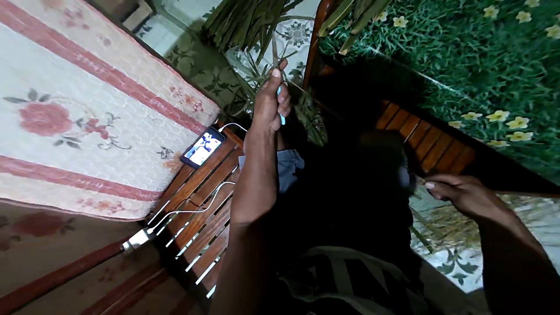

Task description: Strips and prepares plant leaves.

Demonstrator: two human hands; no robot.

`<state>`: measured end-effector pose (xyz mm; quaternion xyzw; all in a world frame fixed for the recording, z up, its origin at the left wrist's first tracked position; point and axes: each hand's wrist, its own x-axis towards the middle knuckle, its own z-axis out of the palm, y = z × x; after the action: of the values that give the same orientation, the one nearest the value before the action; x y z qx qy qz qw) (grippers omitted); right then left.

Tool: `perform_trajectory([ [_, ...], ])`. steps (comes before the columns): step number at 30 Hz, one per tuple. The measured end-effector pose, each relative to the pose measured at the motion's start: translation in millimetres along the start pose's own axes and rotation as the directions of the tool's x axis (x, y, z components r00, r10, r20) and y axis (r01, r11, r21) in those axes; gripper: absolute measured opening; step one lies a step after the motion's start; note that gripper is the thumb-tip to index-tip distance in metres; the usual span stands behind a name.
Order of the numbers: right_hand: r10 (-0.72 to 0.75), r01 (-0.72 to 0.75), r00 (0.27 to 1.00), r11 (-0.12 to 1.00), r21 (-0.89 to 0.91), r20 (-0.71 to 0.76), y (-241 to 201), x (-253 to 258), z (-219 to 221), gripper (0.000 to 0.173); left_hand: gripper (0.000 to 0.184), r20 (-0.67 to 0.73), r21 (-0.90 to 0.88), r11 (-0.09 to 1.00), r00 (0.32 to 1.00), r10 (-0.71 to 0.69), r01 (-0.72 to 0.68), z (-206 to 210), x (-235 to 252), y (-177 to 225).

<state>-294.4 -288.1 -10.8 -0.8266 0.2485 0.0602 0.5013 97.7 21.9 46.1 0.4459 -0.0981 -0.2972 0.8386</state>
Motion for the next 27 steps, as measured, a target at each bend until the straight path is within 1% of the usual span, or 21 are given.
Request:
perform_trajectory([
  [4, 0.033, -0.034, 0.998, 0.999, -0.019, -0.053, 23, -21, -17, 0.026, 0.041, -0.035, -0.041, 0.999, 0.999, 0.021, -0.023, -3, 6, 2],
  [7, 0.089, -0.081, 0.991, 0.994, 0.075, -0.098, 51, -40, -26, 0.023, 0.041, -0.11, -0.068, 0.997, 0.993, 0.035, -0.043, -10, 16, 8],
  [8, 0.108, -0.097, 0.989, 0.989, 0.111, -0.102, 55, -46, -27, 0.022, 0.041, -0.167, -0.029, 0.999, 0.986, 0.017, -0.022, -9, 20, 8],
  [9, 0.125, -0.109, 0.987, 0.981, 0.158, -0.099, 58, -51, -27, 0.021, 0.04, -0.228, 0.086, 0.996, 0.974, -0.004, 0.024, -7, 25, 7],
  [10, 0.139, -0.116, 0.985, 0.972, 0.204, -0.098, 61, -53, -24, 0.02, 0.035, -0.278, 0.303, 0.948, 0.961, -0.012, 0.1, -4, 29, 2],
  [11, 0.155, -0.128, 0.983, 0.961, 0.246, -0.095, 61, -55, -21, 0.018, 0.031, -0.282, 0.591, 0.781, 0.959, -0.032, 0.2, 0, 32, -2],
  [12, 0.171, -0.14, 0.981, 0.951, 0.277, -0.092, 59, -54, -17, 0.017, 0.039, -0.249, 0.822, 0.507, 0.965, -0.088, 0.258, 5, 33, -5],
  [13, 0.186, -0.152, 0.979, 0.942, 0.298, -0.089, 55, -52, -14, 0.016, 0.053, -0.221, 0.946, 0.197, 0.956, -0.193, 0.258, 11, 35, -8],
  [14, 0.198, -0.163, 0.977, 0.936, 0.313, -0.083, 50, -48, -10, 0.016, 0.061, -0.223, 0.975, -0.059, 0.934, -0.279, 0.215, 19, 36, -15],
  [15, 0.197, -0.162, 0.977, 0.932, 0.324, -0.077, 45, -44, -7, 0.017, 0.065, -0.239, 0.956, -0.247, 0.906, -0.349, 0.157, 26, 35, -21],
  [16, 0.174, -0.143, 0.982, 0.938, 0.316, -0.074, 41, -41, -5, 0.018, 0.07, -0.263, 0.922, -0.375, 0.872, -0.414, 0.1, 34, 32, -24],
  [17, 0.135, -0.107, 0.988, 0.948, 0.301, -0.073, 38, -37, -3, 0.019, 0.067, -0.268, 0.89, -0.455, 0.848, -0.457, 0.037, 40, 29, -27],
  [18, 0.101, -0.075, 0.992, 0.956, 0.285, -0.079, 33, -34, -1, 0.021, 0.066, -0.257, 0.867, -0.497, 0.832, -0.493, -0.027, 45, 25, -30],
  [19, 0.081, -0.054, 0.992, 0.963, 0.264, -0.092, 24, -30, 1, 0.023, 0.068, -0.23, 0.859, -0.505, 0.816, -0.53, -0.086, 48, 19, -33],
  [20, 0.063, -0.033, 0.991, 0.969, 0.247, -0.115, 14, -25, 3, 0.023, 0.068, -0.184, 0.869, -0.474, 0.797, -0.575, -0.142, 51, 11, -36],
  [22, 0.025, 0.01, 0.989, 0.972, 0.234, -0.145, -8, -10, 8, 0.021, 0.064, -0.038, 0.913, -0.31, 0.702, -0.711, -0.264, 53, -4, -46],
  [23, -0.001, 0.034, 0.989, 0.976, 0.216, -0.15, -22, -2, 11, 0.021, 0.057, 0.042, 0.948, -0.181, 0.666, -0.745, -0.262, 52, -10, -48],
  [24, -0.025, 0.055, 0.988, 0.979, 0.194, -0.153, -35, 8, 15, 0.021, 0.051, 0.082, 0.973, -0.087, 0.667, -0.74, -0.216, 51, -14, -47],
  [25, -0.039, 0.067, 0.987, 0.981, 0.179, -0.157, -47, 17, 19, 0.02, 0.047, 0.074, 0.985, -0.059, 0.702, -0.708, -0.164, 52, -16, -42],
  [26, -0.043, 0.07, 0.987, 0.983, 0.17, -0.158, -59, 26, 24, 0.021, 0.045, 0.04, 0.992, -0.066, 0.757, -0.652, -0.11, 50, -15, -40],
  [27, -0.024, 0.048, 0.986, 0.988, 0.146, -0.163, -71, 35, 27, 0.022, 0.047, 0.028, 0.997, -0.042, 0.813, -0.582, -0.065, 45, -11, -41],
])
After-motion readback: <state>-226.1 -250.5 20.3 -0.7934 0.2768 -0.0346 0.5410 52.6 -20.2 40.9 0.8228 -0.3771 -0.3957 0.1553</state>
